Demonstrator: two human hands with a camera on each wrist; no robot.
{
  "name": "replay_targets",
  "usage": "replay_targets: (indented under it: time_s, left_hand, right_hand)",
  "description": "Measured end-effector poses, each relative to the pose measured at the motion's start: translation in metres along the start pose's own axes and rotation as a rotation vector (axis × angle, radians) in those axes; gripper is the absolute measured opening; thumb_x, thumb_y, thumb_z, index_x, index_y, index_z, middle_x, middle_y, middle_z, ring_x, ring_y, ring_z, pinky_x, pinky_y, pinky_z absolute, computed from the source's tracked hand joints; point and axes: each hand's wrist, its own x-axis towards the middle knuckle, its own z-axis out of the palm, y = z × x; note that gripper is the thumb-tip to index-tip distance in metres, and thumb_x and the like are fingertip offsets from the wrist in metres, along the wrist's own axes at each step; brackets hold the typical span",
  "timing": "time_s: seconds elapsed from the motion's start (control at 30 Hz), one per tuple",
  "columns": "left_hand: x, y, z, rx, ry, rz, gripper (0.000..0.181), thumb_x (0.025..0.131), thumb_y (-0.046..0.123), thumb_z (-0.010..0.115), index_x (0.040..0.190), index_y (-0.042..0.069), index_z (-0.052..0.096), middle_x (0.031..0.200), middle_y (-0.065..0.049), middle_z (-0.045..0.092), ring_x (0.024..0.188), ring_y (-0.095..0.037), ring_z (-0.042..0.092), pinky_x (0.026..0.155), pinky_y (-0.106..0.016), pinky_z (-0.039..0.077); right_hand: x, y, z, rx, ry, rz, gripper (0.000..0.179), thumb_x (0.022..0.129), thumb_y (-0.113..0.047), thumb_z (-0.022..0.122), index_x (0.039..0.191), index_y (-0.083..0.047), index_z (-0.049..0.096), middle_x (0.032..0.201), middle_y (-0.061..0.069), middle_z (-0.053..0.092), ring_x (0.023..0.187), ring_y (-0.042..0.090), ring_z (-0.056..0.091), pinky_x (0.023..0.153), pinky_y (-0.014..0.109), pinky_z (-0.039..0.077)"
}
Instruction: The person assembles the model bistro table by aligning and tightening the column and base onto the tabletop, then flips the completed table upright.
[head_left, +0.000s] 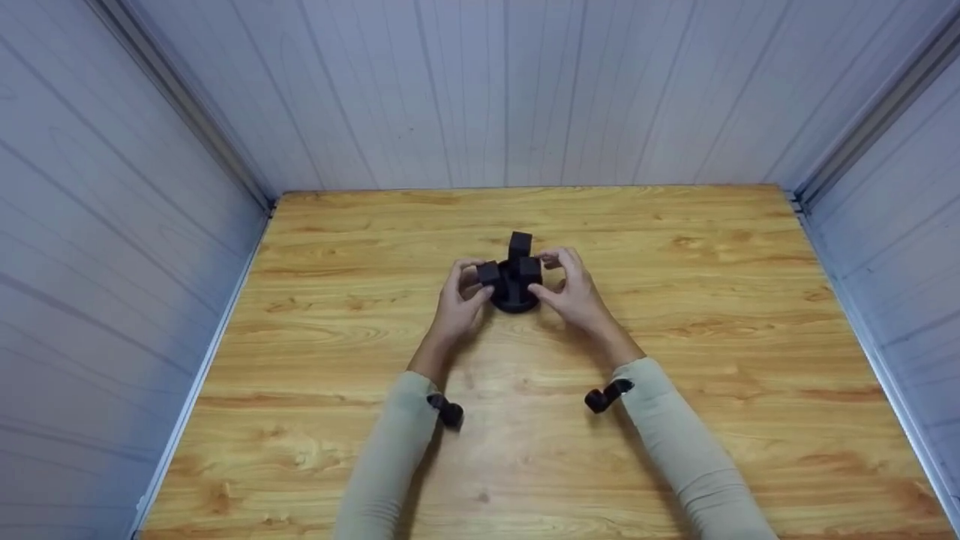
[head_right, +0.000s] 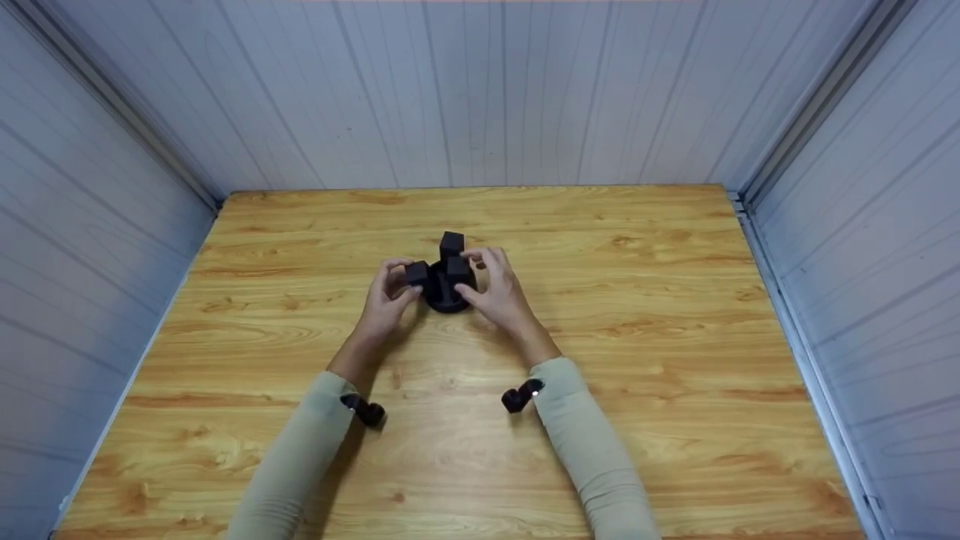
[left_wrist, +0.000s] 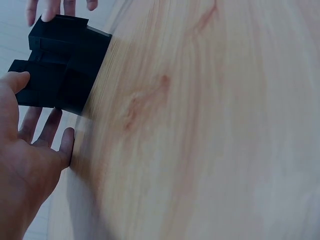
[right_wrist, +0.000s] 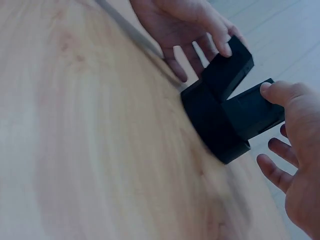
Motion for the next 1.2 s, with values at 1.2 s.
replay_targets:
  time_s: [1.2]
  left_hand:
    - [0.002, -0.008, -0.004, 0.004, -0.014, 0.033, 0.041, 0.107, 0.001, 0.073, 0.144, 0.006, 0.058, 0.141, -0.023, 0.071, 0.139, -0.036, 0.069, 0.126, -0.051, 0.055]
  right_hand:
    - [0.004, -0.003, -0.026, 0.06, -0.271, -0.023, 0.057, 0.102, 0.006, 0.068, 0.157, -0.009, 0.066, 0.158, 0.018, 0.064, 0.14, 0.028, 0.061, 0.099, 0.033, 0.064]
